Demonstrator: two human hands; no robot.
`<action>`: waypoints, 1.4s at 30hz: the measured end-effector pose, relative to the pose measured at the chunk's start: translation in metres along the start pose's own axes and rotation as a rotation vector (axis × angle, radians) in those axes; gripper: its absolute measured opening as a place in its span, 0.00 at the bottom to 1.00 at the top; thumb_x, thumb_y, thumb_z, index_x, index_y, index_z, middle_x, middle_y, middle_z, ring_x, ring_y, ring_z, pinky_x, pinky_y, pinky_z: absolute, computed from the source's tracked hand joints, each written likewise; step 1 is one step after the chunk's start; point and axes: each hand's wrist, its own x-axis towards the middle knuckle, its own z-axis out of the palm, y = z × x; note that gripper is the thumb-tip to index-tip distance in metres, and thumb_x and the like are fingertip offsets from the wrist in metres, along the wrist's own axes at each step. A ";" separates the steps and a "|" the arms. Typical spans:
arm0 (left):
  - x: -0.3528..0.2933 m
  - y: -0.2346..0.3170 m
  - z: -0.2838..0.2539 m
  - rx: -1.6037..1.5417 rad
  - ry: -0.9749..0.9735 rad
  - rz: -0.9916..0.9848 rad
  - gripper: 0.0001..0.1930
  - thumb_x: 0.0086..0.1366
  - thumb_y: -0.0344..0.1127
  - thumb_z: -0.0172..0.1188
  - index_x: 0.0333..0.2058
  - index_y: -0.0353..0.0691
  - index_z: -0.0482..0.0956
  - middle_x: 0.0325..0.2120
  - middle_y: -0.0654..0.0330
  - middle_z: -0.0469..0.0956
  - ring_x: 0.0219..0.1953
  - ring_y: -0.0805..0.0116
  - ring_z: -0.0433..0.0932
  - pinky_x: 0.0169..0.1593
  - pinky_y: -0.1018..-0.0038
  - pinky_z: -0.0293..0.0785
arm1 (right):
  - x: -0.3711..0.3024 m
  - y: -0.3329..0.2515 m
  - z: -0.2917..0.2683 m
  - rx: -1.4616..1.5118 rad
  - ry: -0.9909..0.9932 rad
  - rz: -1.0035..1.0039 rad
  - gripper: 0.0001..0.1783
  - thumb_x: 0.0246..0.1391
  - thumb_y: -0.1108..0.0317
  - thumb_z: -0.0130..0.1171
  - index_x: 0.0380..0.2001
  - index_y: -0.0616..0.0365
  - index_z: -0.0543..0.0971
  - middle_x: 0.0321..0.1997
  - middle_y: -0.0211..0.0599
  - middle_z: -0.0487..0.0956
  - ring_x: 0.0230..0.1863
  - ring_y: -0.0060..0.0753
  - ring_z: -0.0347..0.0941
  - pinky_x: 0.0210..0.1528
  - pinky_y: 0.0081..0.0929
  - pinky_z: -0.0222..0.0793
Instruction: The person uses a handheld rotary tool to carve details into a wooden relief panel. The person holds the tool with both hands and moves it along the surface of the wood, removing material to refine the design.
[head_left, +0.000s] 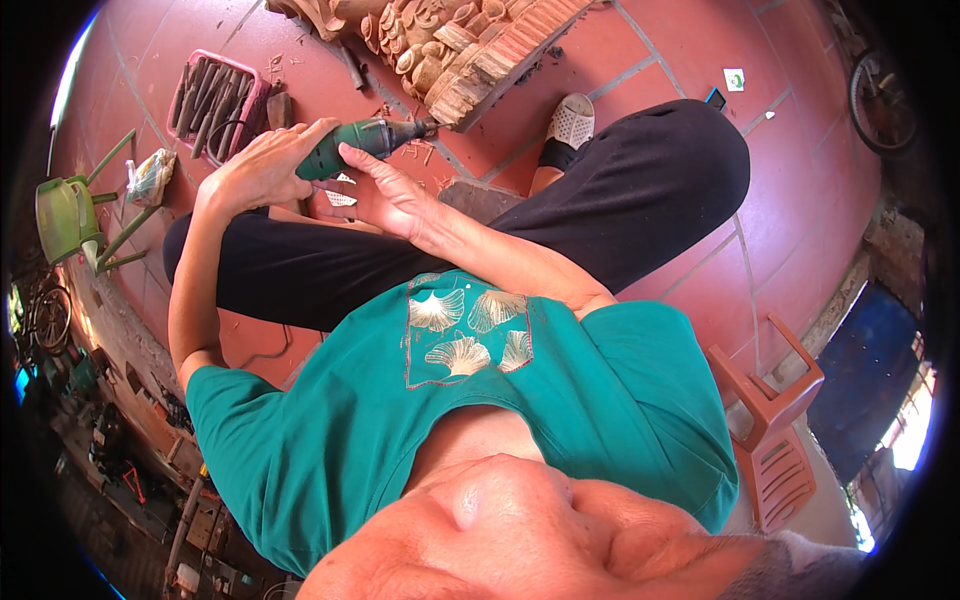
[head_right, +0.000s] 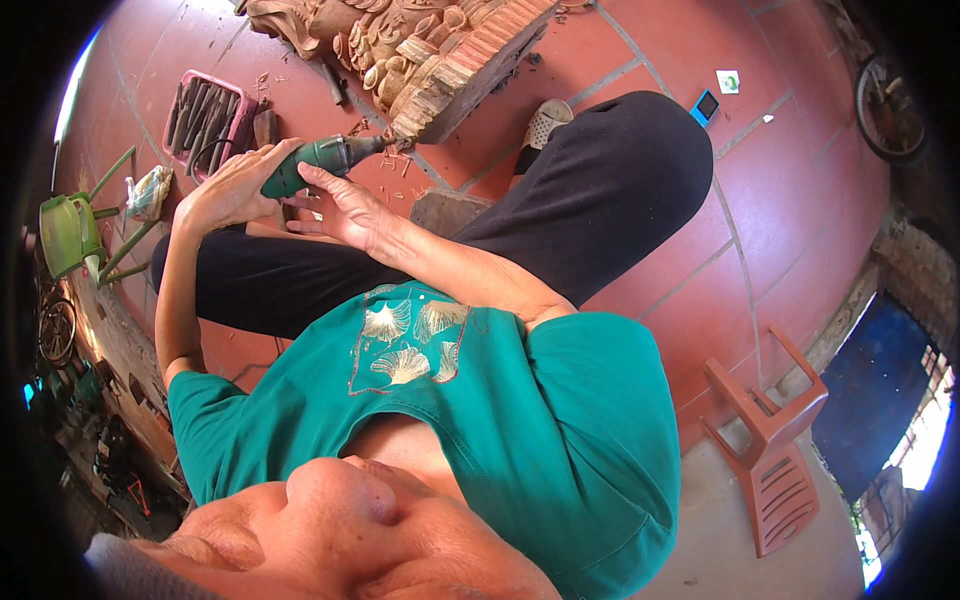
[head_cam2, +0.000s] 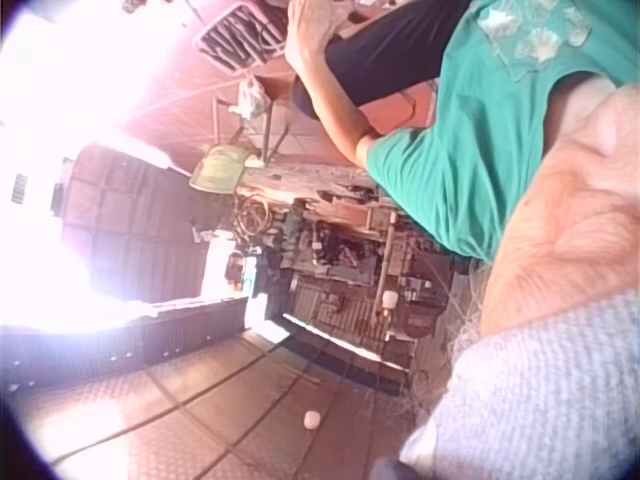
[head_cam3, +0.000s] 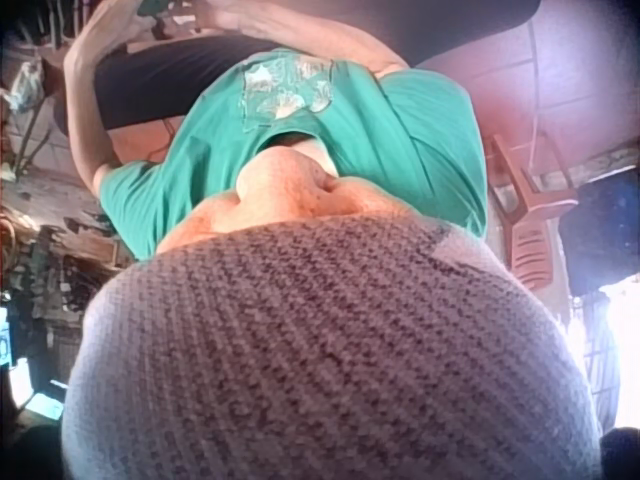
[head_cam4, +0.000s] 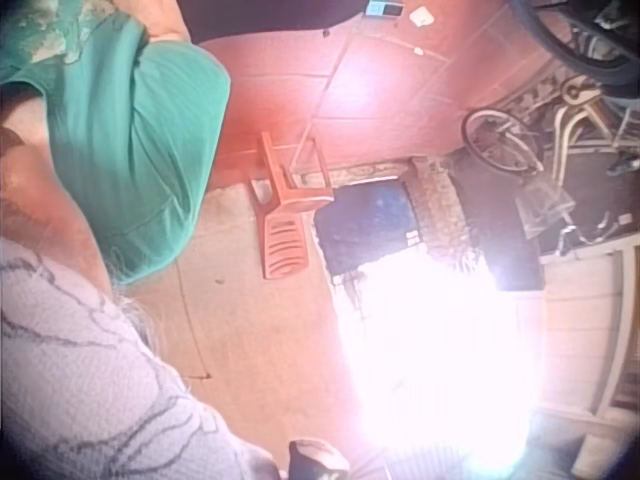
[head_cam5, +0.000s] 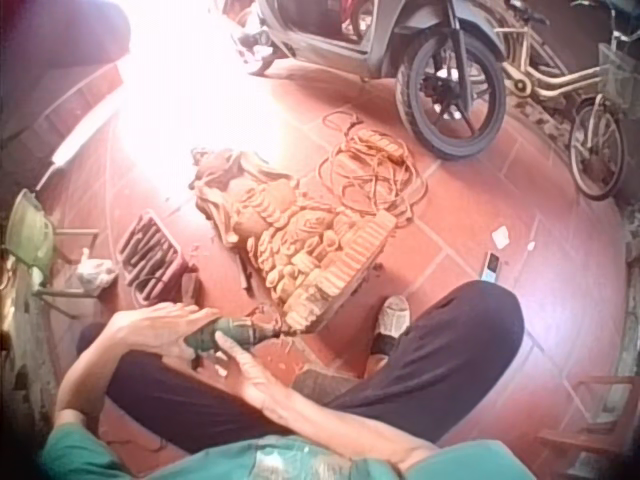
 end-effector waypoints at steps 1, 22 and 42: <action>0.000 0.000 0.000 0.004 0.000 -0.001 0.42 0.46 0.26 0.60 0.64 0.39 0.61 0.49 0.41 0.76 0.54 0.41 0.76 0.56 0.54 0.70 | 0.000 0.000 0.000 0.001 0.002 0.000 0.20 0.55 0.56 0.74 0.48 0.45 0.79 0.50 0.30 0.76 0.59 0.42 0.72 0.61 0.64 0.71; -0.004 -0.001 0.002 0.019 0.025 -0.028 0.42 0.49 0.28 0.64 0.65 0.38 0.61 0.46 0.41 0.77 0.52 0.41 0.76 0.57 0.56 0.70 | 0.002 -0.003 0.000 -0.041 -0.024 0.015 0.22 0.56 0.54 0.72 0.51 0.47 0.78 0.52 0.30 0.78 0.57 0.39 0.74 0.59 0.55 0.73; -0.005 -0.006 0.006 -0.019 0.032 -0.039 0.41 0.49 0.29 0.63 0.65 0.35 0.60 0.42 0.38 0.77 0.49 0.38 0.76 0.55 0.54 0.70 | 0.007 -0.005 0.003 -0.088 -0.016 0.012 0.23 0.55 0.53 0.73 0.48 0.49 0.78 0.49 0.32 0.77 0.58 0.39 0.73 0.58 0.59 0.75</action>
